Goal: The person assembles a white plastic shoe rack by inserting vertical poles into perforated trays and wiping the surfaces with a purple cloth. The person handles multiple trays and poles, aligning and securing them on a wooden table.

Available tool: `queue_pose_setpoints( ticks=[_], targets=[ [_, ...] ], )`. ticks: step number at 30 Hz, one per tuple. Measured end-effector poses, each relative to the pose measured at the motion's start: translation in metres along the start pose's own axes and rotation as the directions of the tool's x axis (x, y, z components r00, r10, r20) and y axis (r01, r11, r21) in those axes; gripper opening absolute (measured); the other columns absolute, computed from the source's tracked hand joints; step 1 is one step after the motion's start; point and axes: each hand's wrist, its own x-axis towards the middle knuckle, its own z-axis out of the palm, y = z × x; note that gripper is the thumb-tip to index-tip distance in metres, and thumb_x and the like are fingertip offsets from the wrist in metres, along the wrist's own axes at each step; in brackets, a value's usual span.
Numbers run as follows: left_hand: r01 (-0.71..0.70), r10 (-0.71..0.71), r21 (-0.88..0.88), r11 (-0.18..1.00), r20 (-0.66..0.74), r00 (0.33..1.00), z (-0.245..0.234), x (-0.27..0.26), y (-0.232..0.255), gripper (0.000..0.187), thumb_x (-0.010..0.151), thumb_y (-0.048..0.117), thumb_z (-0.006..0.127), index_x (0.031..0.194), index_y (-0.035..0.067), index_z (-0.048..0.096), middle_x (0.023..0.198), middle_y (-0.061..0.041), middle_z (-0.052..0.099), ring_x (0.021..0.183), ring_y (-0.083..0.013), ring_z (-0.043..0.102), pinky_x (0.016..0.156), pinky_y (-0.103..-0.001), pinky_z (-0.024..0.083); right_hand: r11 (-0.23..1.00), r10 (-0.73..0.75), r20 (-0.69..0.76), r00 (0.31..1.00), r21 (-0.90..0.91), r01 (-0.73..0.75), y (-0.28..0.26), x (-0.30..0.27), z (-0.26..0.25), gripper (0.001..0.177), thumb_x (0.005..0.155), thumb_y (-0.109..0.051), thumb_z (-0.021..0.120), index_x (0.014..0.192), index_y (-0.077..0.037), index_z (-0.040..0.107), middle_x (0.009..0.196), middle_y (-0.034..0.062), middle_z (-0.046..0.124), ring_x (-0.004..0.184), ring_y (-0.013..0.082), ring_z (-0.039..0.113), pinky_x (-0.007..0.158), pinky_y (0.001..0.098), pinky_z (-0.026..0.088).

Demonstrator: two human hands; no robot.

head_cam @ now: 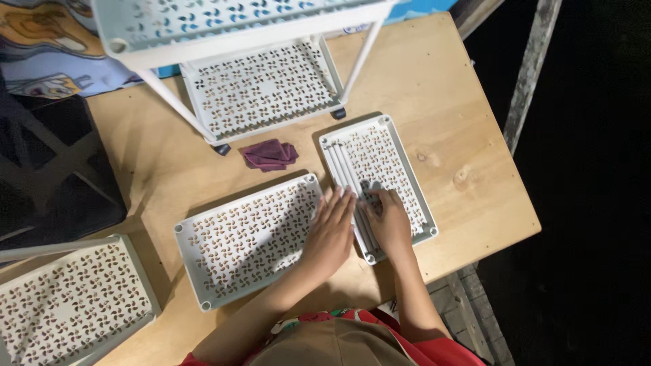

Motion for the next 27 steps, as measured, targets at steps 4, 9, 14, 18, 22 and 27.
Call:
queue_pose_setpoints(
  ticks=[4,9,14,18,22,27],
  targets=[
    [0.072,-0.068,0.113,0.991,-0.035,0.997,-0.024,0.006,-0.033,0.056,0.098,0.005,0.049,0.153,-0.004,0.043,0.164,-0.021,0.036,0.156,-0.0351,0.024,0.123,-0.054,0.013,0.975,-0.215,-0.006,0.976,0.049,0.215,-0.024,0.014,0.002,0.029,0.09,-0.017,0.073,0.117,-0.006,0.07,0.108,0.0173,0.066,0.095,0.0359,0.067,0.084,0.0418,0.055],
    [0.226,-0.223,0.034,0.974,-0.073,0.972,-0.054,0.01,-0.079,0.053,0.097,0.011,0.052,0.147,-0.005,0.046,0.158,-0.023,0.037,0.152,-0.0381,0.026,0.125,-0.056,0.015,0.897,-0.442,0.177,0.88,0.076,0.435,-0.057,0.041,0.017,0.031,0.091,-0.019,0.073,0.119,-0.006,0.07,0.115,0.0203,0.064,0.103,0.0379,0.065,0.09,0.044,0.053],
    [0.324,-0.315,0.124,0.938,-0.087,0.945,-0.067,0.004,-0.118,0.054,0.095,0.016,0.055,0.145,-0.004,0.045,0.158,-0.024,0.036,0.15,-0.0401,0.026,0.122,-0.056,0.017,0.763,-0.614,0.331,0.716,0.016,0.647,-0.088,0.063,0.045,0.035,0.092,-0.025,0.073,0.12,-0.005,0.069,0.12,0.0233,0.061,0.107,0.0418,0.063,0.092,0.0481,0.052],
    [0.373,-0.364,0.11,0.921,-0.094,0.927,-0.066,-0.002,-0.136,0.058,0.097,0.017,0.053,0.149,-0.006,0.041,0.159,-0.024,0.035,0.15,-0.0382,0.029,0.121,-0.057,0.019,0.67,-0.678,0.381,0.629,-0.033,0.742,-0.108,0.073,0.066,0.037,0.091,-0.024,0.071,0.123,-0.005,0.067,0.123,0.0221,0.06,0.11,0.0435,0.062,0.094,0.0498,0.052],
    [0.425,-0.423,0.1,0.899,-0.05,0.905,-0.059,-0.006,-0.143,0.059,0.095,0.019,0.055,0.148,-0.004,0.041,0.158,-0.027,0.033,0.148,-0.0388,0.03,0.119,-0.058,0.022,0.689,-0.635,0.448,0.629,-0.039,0.723,-0.119,0.079,0.085,0.041,0.092,-0.02,0.069,0.131,-0.007,0.063,0.127,0.0221,0.056,0.115,0.0422,0.061,0.093,0.0478,0.053],
    [0.443,-0.438,0.147,0.884,-0.066,0.897,-0.05,-0.005,-0.148,0.059,0.095,0.022,0.057,0.146,-0.004,0.041,0.153,-0.032,0.035,0.144,-0.0444,0.032,0.117,-0.06,0.022,0.66,-0.663,0.423,0.618,-0.058,0.749,-0.117,0.089,0.108,0.052,0.081,-0.013,0.074,0.13,-0.004,0.06,0.127,0.024,0.054,0.117,0.045,0.058,0.095,0.0488,0.051]
  ],
)
